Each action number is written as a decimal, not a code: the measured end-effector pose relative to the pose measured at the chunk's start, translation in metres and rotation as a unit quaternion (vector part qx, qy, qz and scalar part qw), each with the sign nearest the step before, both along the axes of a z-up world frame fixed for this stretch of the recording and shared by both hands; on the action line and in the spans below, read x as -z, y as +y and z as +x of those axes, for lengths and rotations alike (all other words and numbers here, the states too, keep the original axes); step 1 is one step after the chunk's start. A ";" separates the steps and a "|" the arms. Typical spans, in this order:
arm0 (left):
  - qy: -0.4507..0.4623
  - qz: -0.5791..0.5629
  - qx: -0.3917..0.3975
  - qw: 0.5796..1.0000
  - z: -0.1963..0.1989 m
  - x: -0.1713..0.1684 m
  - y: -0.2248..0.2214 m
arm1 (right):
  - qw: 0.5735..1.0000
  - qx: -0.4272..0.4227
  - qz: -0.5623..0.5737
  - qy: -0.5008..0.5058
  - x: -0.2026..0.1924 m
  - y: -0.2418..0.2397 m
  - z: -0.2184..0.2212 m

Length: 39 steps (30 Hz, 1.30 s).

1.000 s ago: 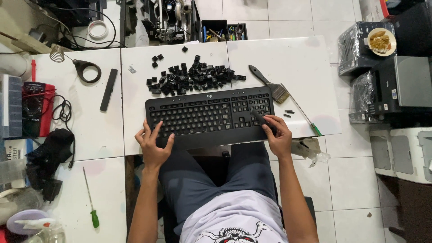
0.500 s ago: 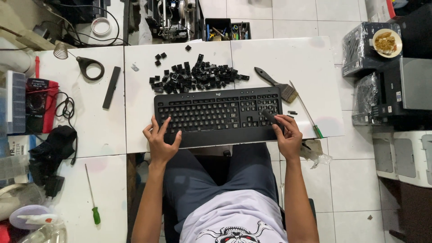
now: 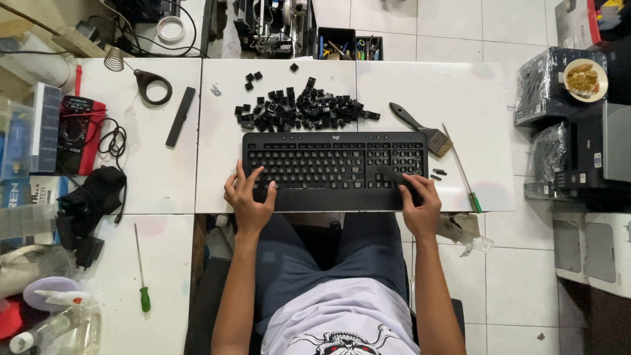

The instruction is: The person is manually replacing missing or removed keycaps on a computer keyboard by picking them from a pile and snapping them into place.

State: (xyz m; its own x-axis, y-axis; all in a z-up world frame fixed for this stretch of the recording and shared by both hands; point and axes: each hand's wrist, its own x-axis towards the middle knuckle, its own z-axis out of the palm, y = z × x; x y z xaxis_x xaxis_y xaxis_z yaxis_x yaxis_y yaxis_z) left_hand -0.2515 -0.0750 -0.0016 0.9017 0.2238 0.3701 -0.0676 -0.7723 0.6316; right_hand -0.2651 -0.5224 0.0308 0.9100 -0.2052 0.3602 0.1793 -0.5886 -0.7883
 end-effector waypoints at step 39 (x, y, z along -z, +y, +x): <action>0.028 -0.002 0.157 0.987 0.005 -0.016 -0.004 | 0.955 -0.234 -0.141 0.115 0.000 0.161 0.047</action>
